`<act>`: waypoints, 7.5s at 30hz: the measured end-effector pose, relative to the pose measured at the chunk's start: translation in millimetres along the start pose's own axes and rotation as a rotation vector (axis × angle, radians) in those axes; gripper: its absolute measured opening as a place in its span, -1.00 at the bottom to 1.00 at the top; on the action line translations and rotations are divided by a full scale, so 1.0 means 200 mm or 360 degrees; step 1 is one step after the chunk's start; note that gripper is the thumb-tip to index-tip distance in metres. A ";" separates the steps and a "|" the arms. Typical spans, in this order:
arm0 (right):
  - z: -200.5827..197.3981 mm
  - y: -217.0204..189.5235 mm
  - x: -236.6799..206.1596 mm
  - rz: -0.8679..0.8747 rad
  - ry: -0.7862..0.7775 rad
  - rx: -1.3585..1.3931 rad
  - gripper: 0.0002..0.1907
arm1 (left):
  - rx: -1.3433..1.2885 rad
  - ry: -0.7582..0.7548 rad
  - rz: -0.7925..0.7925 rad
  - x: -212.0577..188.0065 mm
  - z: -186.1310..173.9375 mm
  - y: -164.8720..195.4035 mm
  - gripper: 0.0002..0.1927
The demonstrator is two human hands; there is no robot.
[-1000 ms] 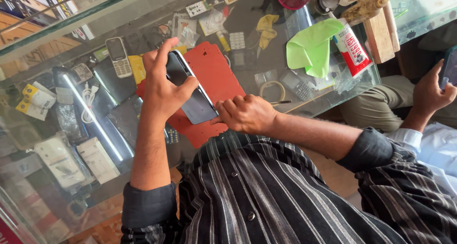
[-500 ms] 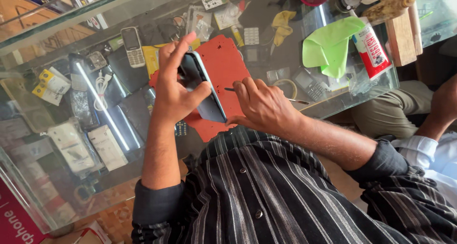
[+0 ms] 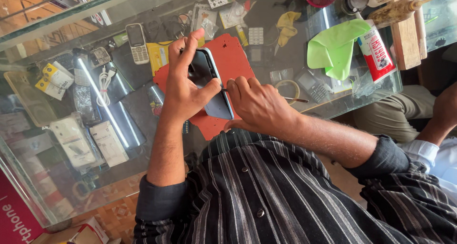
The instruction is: The person holds a smartphone and squeezes liquid from a bottle onto its back, then uses a thin metal pry tool to work around the edge and separate the back cover. They remove the cover, set it aside, and use a screwdriver on the exposed internal components.
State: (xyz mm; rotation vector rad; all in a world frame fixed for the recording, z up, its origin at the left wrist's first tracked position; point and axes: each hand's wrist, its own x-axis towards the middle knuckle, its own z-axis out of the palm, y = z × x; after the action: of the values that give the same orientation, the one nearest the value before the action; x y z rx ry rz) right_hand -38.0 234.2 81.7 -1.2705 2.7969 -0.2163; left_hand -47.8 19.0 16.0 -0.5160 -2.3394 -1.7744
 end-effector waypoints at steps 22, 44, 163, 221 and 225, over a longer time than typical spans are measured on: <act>0.15 0.05 -0.08 -0.0552 0.0087 -0.0692 -0.42 | 0.0231 0.0010 -0.0261 0.08 0.06 0.05 -0.11; 0.26 0.08 -0.14 -0.0309 0.0286 -0.0301 -0.65 | 0.0268 0.0240 -0.0532 0.07 0.03 -0.01 -0.16; -0.13 0.17 -0.16 0.0499 0.1044 0.0719 -0.49 | 0.1136 0.0109 0.0278 0.20 0.07 0.04 -0.44; 0.04 0.15 -0.13 0.0616 0.0816 0.0873 -0.50 | 0.1125 0.0022 0.0200 0.22 0.05 0.04 -0.59; 0.08 0.17 -0.18 0.0627 0.0849 0.0985 -0.50 | 0.1190 0.0009 0.0194 0.23 0.05 0.04 -0.59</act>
State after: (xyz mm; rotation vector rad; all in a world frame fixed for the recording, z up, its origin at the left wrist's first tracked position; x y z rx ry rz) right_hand -38.0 281.1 59.8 -0.5608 2.8985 -1.4300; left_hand -86.1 37.7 35.3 -0.4986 -2.6432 -0.7413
